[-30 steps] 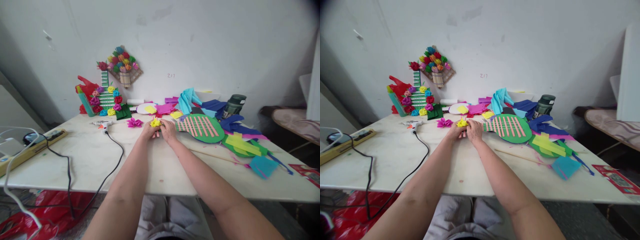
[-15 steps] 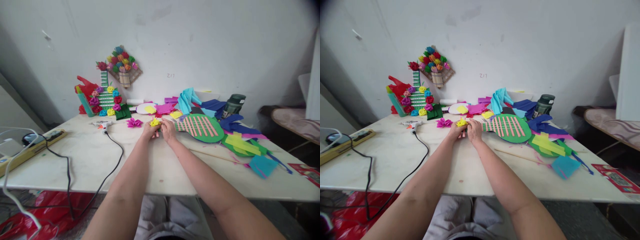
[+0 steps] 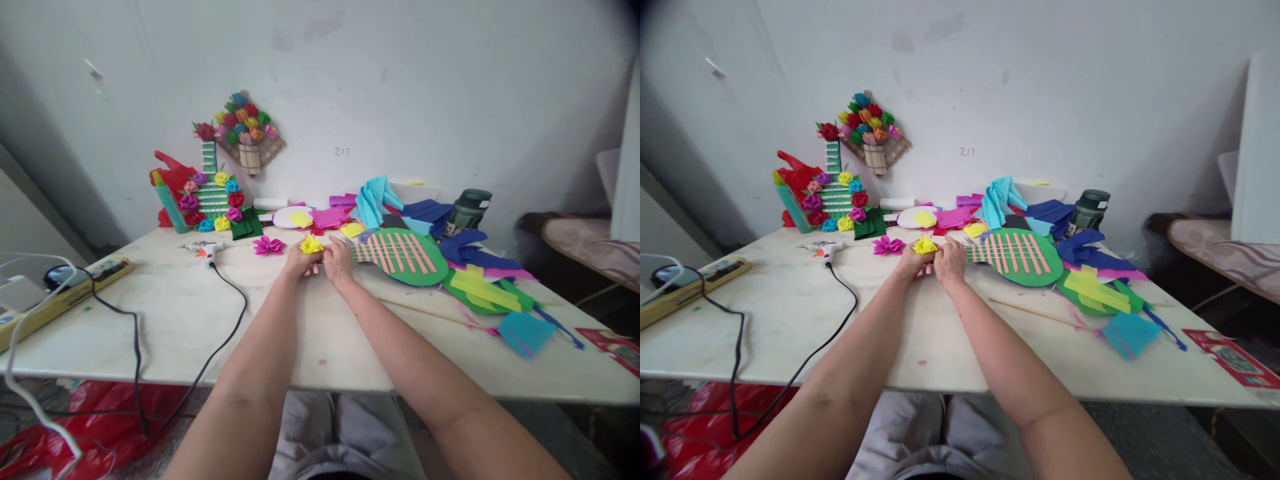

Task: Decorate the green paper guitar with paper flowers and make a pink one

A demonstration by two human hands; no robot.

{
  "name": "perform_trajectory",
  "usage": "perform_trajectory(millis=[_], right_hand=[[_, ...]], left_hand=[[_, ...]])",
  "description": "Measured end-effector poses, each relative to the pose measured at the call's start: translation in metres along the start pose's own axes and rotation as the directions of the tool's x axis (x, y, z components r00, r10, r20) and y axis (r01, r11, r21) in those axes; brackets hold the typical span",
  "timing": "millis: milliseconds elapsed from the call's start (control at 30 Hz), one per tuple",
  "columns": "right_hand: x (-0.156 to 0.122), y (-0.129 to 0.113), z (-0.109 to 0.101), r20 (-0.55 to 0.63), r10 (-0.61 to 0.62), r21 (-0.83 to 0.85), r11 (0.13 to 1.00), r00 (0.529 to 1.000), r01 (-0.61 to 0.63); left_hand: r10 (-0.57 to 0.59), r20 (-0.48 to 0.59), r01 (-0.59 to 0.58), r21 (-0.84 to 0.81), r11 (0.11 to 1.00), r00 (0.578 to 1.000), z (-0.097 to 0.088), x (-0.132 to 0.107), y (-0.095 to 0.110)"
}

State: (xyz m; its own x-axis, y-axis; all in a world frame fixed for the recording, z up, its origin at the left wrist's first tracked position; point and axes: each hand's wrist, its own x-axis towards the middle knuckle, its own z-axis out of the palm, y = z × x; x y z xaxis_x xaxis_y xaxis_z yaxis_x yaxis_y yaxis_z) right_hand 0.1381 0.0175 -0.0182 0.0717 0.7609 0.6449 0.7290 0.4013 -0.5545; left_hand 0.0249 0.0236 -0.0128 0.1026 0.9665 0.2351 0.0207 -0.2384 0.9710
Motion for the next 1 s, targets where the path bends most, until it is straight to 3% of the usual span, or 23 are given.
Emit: perform_trajectory(millis=[300,400,533,600,733,1000], right_hand=[[-0.001,-0.003,-0.005,0.080,-0.062,-0.031,0.997,0.995,0.065],[-0.002,-0.008,-0.011,0.118,-0.148,-0.120,0.979,0.982,0.162],[-0.004,-0.015,-0.022,0.161,-0.337,-0.236,0.900,0.928,0.367],[-0.004,-0.016,-0.025,0.148,-0.381,-0.269,0.872,0.913,0.408],[-0.001,-0.008,-0.024,0.074,-0.290,-0.294,0.908,0.954,0.298],[-0.001,0.003,-0.018,0.079,-0.186,-0.274,0.941,0.979,0.201]], left_hand=[[0.005,-0.001,-0.005,0.019,1.000,1.000,0.000,0.002,-0.004],[0.018,-0.017,-0.018,0.007,1.000,1.000,0.001,0.003,-0.005],[0.046,-0.091,-0.044,0.026,0.999,0.995,0.000,0.004,-0.004],[0.038,-0.085,-0.035,0.035,0.999,0.996,0.000,0.004,-0.003],[0.001,-0.003,-0.001,0.079,0.997,1.000,-0.001,0.002,-0.001],[-0.008,0.018,0.006,0.107,0.994,1.000,0.001,-0.001,0.004]])
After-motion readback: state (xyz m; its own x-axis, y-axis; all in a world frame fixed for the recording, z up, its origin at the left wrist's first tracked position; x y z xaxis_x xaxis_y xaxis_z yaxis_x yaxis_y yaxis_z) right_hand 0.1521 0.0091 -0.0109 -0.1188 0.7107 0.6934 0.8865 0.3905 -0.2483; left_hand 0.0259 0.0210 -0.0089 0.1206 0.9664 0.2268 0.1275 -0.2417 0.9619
